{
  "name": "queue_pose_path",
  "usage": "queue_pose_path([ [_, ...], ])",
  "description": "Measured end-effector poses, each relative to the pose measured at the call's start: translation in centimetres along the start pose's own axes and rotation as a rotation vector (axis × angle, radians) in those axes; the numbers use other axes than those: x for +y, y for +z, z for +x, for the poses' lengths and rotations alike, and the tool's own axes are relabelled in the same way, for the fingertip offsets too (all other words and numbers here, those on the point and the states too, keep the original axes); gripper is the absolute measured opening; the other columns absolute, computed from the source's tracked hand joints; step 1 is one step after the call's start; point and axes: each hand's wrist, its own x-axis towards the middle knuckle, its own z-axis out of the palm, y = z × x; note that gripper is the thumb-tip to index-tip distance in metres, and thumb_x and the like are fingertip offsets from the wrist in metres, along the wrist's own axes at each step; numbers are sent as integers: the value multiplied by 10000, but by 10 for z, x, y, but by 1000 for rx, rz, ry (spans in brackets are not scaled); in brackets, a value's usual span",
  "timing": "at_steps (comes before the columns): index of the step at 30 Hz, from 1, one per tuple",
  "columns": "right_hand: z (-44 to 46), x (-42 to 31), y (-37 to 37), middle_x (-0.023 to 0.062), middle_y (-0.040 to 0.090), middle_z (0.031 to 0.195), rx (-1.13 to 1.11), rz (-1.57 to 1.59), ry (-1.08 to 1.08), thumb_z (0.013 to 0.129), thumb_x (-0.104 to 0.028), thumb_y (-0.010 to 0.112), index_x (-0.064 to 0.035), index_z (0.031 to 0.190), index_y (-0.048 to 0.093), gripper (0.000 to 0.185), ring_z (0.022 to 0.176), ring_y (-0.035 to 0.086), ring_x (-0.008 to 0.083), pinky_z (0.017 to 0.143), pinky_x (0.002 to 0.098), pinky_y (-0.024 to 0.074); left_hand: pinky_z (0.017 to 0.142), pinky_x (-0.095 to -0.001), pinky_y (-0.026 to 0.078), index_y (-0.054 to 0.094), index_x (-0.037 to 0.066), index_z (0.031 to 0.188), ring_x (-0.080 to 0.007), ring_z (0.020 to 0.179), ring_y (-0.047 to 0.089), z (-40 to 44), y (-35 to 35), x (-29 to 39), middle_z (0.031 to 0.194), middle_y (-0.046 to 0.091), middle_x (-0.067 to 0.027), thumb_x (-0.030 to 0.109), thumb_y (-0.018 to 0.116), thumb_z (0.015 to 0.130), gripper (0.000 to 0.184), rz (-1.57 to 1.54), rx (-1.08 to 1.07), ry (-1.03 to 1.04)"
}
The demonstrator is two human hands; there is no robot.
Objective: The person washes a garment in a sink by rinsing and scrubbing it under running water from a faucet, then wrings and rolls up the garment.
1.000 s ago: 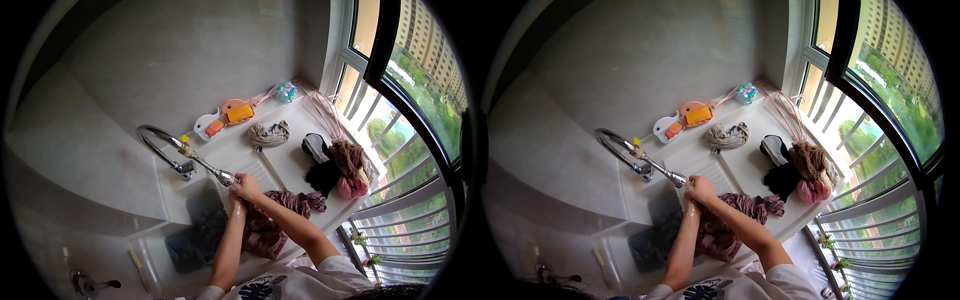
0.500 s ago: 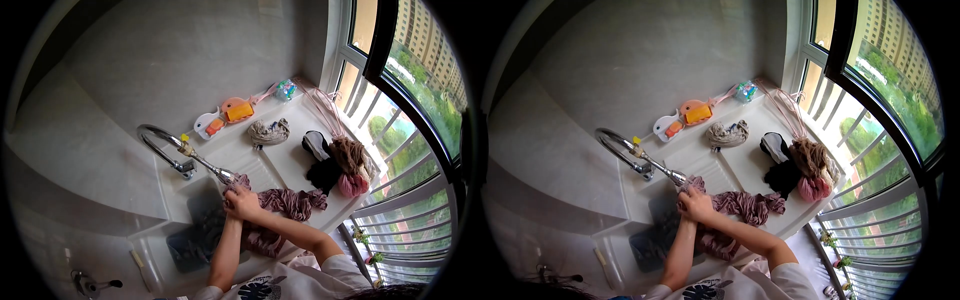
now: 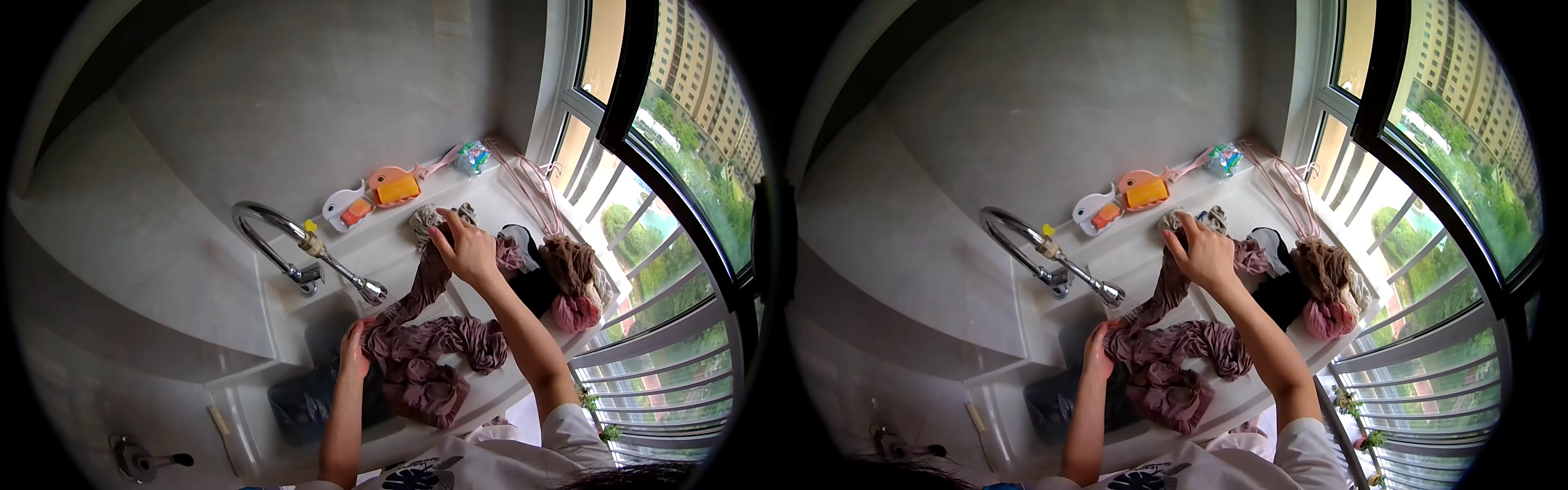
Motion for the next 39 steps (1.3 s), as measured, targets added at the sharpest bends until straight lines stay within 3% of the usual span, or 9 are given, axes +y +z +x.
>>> queue_pose_path([
  [5,-24,28,49,192,664,1061,-389,634,-75,923,-275,557,-55,1228,556,376,963,632,349,862,406,478,921,-318,429,550,20,1213,-217,1089,564,-8,5,-10,1103,606,-99,-8,531,830,385,388,56,83],
  [8,-44,57,64,181,647,1103,-145,214,-341,900,-267,581,-65,1244,556,400,1029,602,347,909,412,456,932,-332,419,543,20,1212,-234,1116,560,6,-2,-7,1151,605,-131,26,579,799,415,678,52,268],
  [10,-52,71,65,170,604,1199,-352,250,9,867,-289,616,-101,1282,543,462,1120,546,334,948,450,419,955,-359,427,545,14,1201,-288,1110,577,15,0,4,1144,615,-160,61,634,769,443,818,9,309],
  [17,-103,58,99,147,587,1180,-432,-198,-186,744,-317,734,-164,1400,425,741,1131,502,338,949,499,367,1079,-412,334,540,36,1238,-356,1287,420,67,25,-2,1363,465,-183,64,643,726,524,1352,-288,381],
  [22,-82,61,73,164,610,881,-308,374,21,694,-197,674,-63,1029,652,361,885,590,324,815,470,437,783,-384,481,595,12,1060,-280,940,619,45,23,19,987,663,-131,134,671,767,326,1163,-245,530],
  [25,-69,49,44,80,575,927,-441,983,320,834,-151,622,-28,1140,599,329,782,587,172,693,333,492,604,-198,356,556,19,839,-14,735,444,15,30,43,732,493,55,233,652,907,245,550,-258,71],
  [31,-70,24,97,45,553,1195,-522,1299,192,946,-75,487,-144,1445,359,520,1116,527,136,929,268,430,815,-246,438,603,16,1136,-100,915,560,28,18,15,992,605,-8,223,563,957,277,757,-230,307],
  [35,-82,-2,84,100,486,1313,-711,1286,150,770,89,437,-90,1423,377,679,1229,448,179,1012,278,364,868,-246,441,581,-25,1186,-96,971,563,21,38,24,1092,610,-18,146,566,950,292,-49,-158,-153],
  [39,-79,28,109,126,459,1373,-302,1440,281,763,6,419,-51,1371,408,611,1268,451,247,1032,359,361,844,-228,438,599,-3,1153,-64,928,555,22,40,10,1052,618,2,164,577,951,263,345,-191,104],
])
